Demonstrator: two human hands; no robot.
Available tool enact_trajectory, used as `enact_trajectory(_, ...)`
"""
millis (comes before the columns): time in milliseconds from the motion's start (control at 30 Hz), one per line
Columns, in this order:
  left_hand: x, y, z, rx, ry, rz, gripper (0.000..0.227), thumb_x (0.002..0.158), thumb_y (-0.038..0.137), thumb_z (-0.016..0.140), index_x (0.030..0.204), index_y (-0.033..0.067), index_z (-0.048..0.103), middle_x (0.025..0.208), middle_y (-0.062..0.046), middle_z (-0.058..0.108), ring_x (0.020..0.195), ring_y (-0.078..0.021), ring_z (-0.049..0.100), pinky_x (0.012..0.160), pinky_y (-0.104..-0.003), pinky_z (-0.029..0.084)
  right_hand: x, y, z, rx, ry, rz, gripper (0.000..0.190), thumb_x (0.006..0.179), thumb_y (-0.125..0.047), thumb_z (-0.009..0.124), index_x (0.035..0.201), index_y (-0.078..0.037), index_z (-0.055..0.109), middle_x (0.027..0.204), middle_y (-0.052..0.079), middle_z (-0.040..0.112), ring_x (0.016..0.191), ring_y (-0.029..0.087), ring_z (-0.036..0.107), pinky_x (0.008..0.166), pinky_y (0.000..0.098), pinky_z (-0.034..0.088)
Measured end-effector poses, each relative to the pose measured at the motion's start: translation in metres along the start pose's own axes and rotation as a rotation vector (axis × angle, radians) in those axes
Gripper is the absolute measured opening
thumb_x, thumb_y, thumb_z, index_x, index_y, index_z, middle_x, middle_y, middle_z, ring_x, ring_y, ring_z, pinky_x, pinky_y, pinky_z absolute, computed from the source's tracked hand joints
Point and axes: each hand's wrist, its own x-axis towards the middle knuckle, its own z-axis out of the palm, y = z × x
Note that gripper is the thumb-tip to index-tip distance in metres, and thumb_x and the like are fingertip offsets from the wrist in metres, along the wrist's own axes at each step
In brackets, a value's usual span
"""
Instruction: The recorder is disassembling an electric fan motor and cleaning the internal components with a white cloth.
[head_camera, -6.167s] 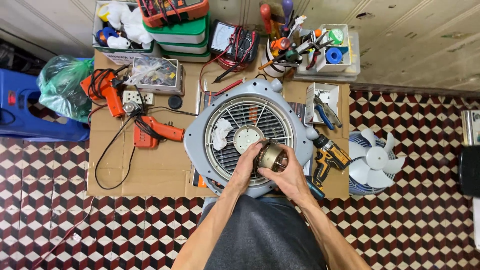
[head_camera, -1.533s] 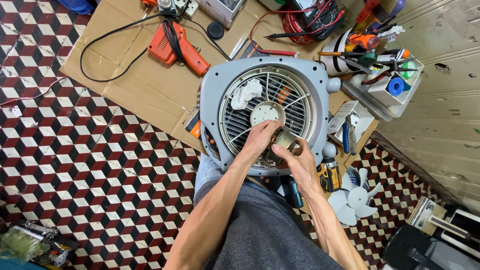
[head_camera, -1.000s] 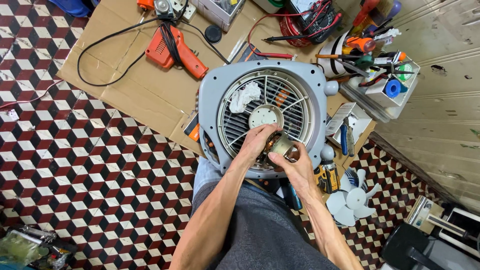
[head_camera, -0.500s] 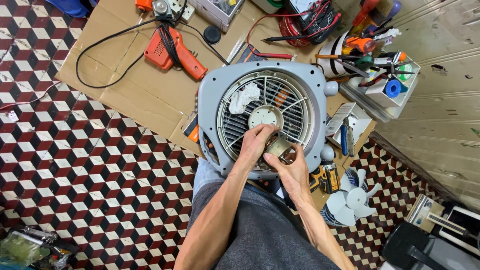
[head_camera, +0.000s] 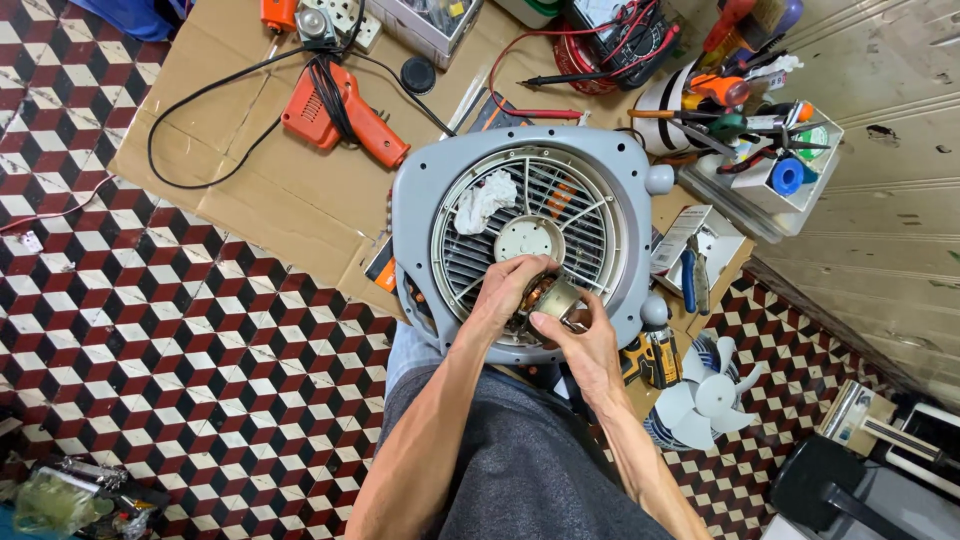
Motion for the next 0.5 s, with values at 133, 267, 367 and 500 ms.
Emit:
enact_trajectory(133, 0.011, -0.01, 0.0, -0.033, 0.007, 0.018, 0.033, 0.093, 0.032, 0.065, 0.101, 0.0028, 0.079, 0.095, -0.005, 0.075, 0.088, -0.0122, 0.066, 0.083, -0.026, 0.053, -0.004, -0.005, 0.007, -0.013, 0.049, -0.017, 0.091, 0.066, -0.039, 0.088, 0.139, 0.001, 0.05, 0.112, 0.014, 0.072, 0.102, 0.021, 0.07, 0.091, 0.0325, 0.055)
enact_trajectory(267, 0.021, -0.018, -0.001, -0.017, 0.04, 0.045, 0.032, 0.093, 0.03, 0.066, 0.102, 0.003, 0.079, 0.096, -0.005, 0.075, 0.088, -0.0121, 0.066, 0.083, -0.026, 0.053, -0.007, -0.017, 0.011, -0.037, 0.094, 0.031, 0.089, 0.066, -0.04, 0.087, 0.137, 0.0, 0.05, 0.108, 0.014, 0.072, 0.095, 0.021, 0.07, 0.086, 0.0325, 0.056)
enact_trajectory(367, 0.023, -0.015, -0.004, -0.024, 0.038, 0.061, 0.031, 0.094, 0.029, 0.065, 0.103, 0.0025, 0.079, 0.097, -0.005, 0.075, 0.09, -0.0119, 0.066, 0.085, -0.026, 0.053, -0.004, -0.017, 0.012, -0.053, 0.109, 0.036, 0.088, 0.066, -0.038, 0.087, 0.136, 0.0, 0.051, 0.107, 0.014, 0.072, 0.093, 0.02, 0.071, 0.084, 0.0318, 0.057)
enact_trajectory(500, 0.014, 0.009, -0.007, -0.096, -0.004, -0.033, 0.033, 0.093, 0.031, 0.064, 0.104, 0.0036, 0.078, 0.1, -0.005, 0.075, 0.091, -0.0127, 0.068, 0.086, -0.028, 0.054, 0.003, -0.01, 0.007, 0.071, 0.047, 0.032, 0.083, 0.068, -0.033, 0.087, 0.136, 0.002, 0.052, 0.107, 0.015, 0.074, 0.094, 0.021, 0.071, 0.085, 0.0321, 0.056)
